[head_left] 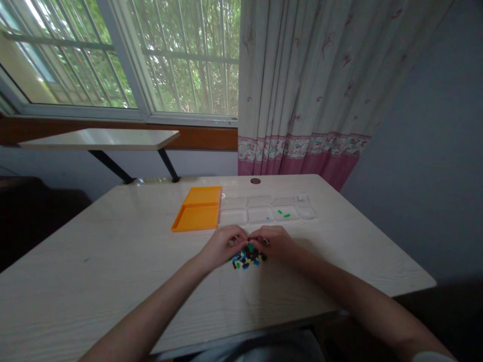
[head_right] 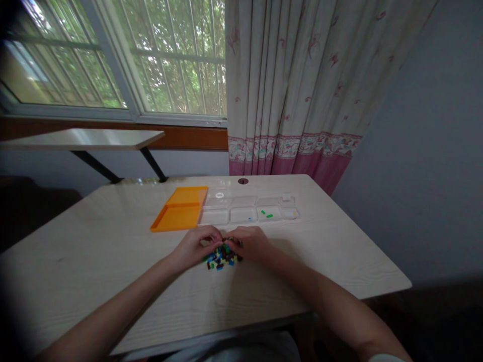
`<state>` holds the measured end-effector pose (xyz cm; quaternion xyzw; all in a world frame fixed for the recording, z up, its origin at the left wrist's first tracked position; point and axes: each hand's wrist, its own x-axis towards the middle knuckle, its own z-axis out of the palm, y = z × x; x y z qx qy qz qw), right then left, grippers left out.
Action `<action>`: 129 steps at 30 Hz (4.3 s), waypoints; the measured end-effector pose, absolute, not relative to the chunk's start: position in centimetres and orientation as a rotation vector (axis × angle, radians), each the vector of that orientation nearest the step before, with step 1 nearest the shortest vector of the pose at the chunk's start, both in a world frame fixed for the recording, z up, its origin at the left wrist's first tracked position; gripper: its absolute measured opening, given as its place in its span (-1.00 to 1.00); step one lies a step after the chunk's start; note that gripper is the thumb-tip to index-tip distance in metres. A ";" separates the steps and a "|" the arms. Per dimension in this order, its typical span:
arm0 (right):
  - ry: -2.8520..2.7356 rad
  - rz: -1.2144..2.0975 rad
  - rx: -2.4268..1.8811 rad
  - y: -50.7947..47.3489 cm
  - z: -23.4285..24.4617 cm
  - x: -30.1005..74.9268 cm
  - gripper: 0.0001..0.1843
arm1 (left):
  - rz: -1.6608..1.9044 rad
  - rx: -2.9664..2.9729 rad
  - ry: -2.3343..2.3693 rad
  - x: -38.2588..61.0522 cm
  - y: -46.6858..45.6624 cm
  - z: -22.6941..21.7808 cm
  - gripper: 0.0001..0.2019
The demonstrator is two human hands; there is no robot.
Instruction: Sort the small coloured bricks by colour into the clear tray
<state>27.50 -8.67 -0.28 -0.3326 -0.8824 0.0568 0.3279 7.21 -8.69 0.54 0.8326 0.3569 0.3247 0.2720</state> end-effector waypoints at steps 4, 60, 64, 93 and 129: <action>-2.223 0.147 -0.843 -8.6 -0.1 27.4 -0.80 | 0.949 2.224 1.046 7.2 -8.5 0.4 -0.84; -2.771 0.604 -0.913 -9.0 2.0 29.2 -0.86 | 1.220 2.386 1.616 5.0 -5.9 -0.2 -0.79; -2.548 0.831 -0.914 -8.8 1.5 29.2 -0.85 | 1.149 2.494 1.274 5.7 -6.9 0.0 -0.82; -1.933 1.442 -1.020 -6.8 0.3 29.5 -0.60 | 1.212 2.556 0.938 7.1 -9.1 1.1 -0.93; -2.312 1.280 -1.054 -5.6 0.5 31.8 -0.78 | 0.908 2.452 1.909 -1.8 -2.7 0.8 -0.81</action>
